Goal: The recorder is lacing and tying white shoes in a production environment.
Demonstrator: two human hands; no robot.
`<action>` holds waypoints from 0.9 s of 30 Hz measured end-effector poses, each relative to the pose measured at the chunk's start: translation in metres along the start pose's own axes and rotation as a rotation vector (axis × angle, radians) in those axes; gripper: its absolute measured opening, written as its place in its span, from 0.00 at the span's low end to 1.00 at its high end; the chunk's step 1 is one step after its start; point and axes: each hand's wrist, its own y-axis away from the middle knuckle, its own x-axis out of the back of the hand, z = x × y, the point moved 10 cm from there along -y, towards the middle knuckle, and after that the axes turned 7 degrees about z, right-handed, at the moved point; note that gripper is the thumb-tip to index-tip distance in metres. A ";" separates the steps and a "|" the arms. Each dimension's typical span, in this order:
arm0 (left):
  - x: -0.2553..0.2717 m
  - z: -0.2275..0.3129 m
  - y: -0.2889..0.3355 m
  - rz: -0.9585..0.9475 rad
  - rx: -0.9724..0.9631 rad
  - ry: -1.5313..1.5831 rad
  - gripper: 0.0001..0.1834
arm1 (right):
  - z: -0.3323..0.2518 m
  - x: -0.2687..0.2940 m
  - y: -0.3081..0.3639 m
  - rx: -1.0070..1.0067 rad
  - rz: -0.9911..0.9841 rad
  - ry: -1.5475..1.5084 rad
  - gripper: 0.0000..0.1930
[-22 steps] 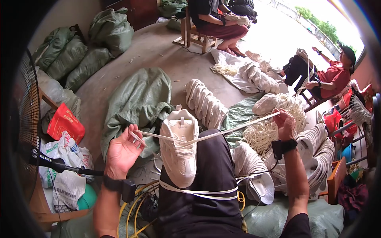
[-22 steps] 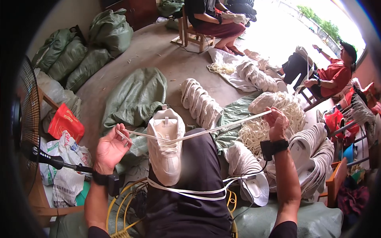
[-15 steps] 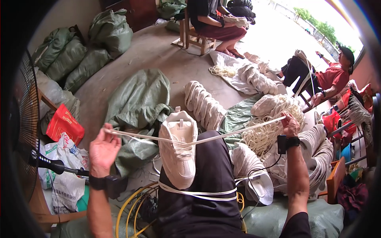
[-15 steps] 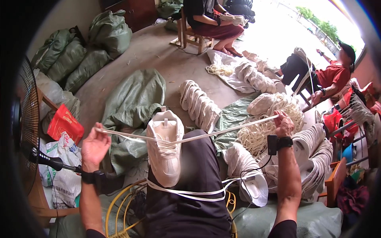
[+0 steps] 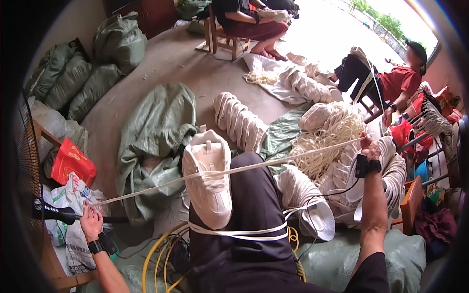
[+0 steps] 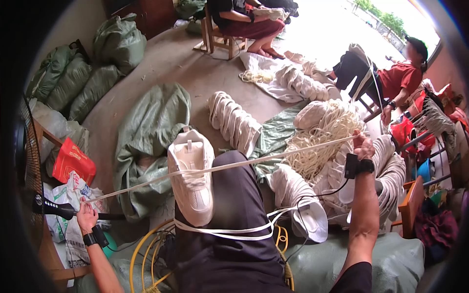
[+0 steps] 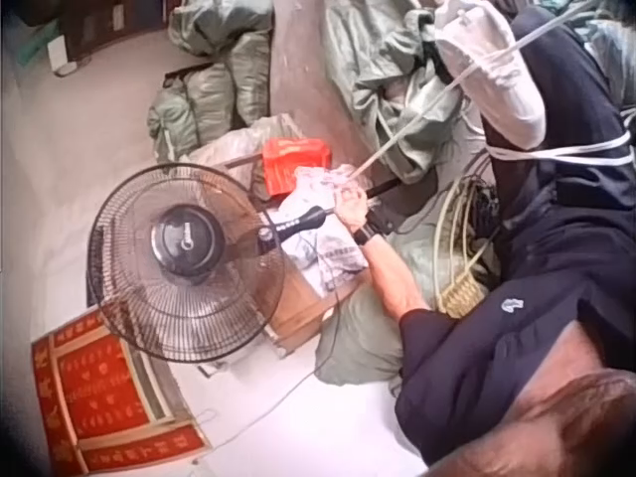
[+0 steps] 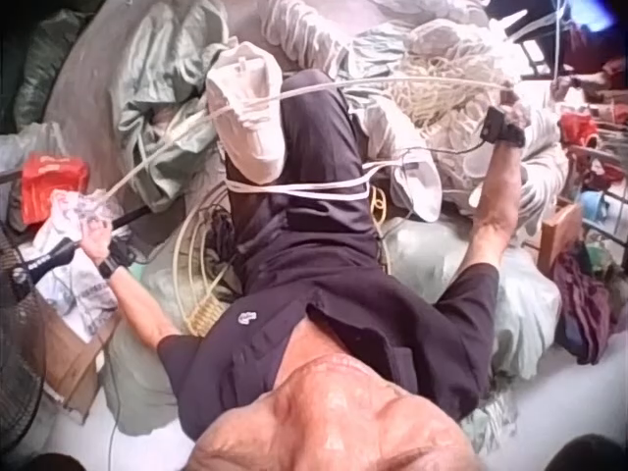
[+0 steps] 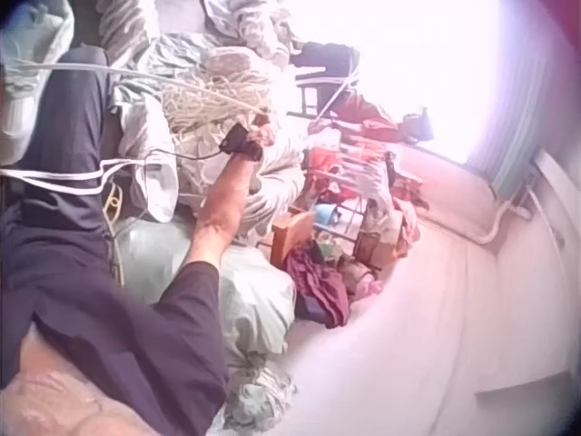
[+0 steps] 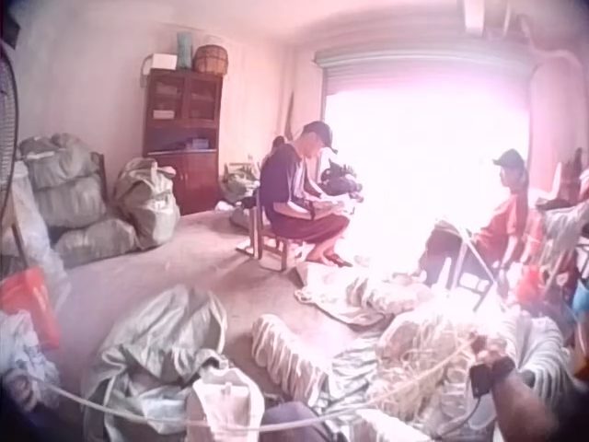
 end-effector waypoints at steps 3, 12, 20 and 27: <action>0.028 0.008 -0.009 0.002 -0.040 0.000 0.15 | -0.002 0.013 0.006 -0.242 0.217 0.031 0.05; 0.055 0.043 -0.053 -0.118 -0.188 0.218 0.15 | -0.012 -0.191 0.169 -0.107 -0.234 0.219 0.09; 0.049 0.032 -0.015 0.038 -0.058 0.013 0.08 | 0.061 -0.376 0.361 -0.122 -0.694 0.429 0.09; -0.032 -0.049 0.035 -0.084 0.087 -0.382 0.06 | 0.093 -0.436 0.433 0.166 -0.959 0.730 0.05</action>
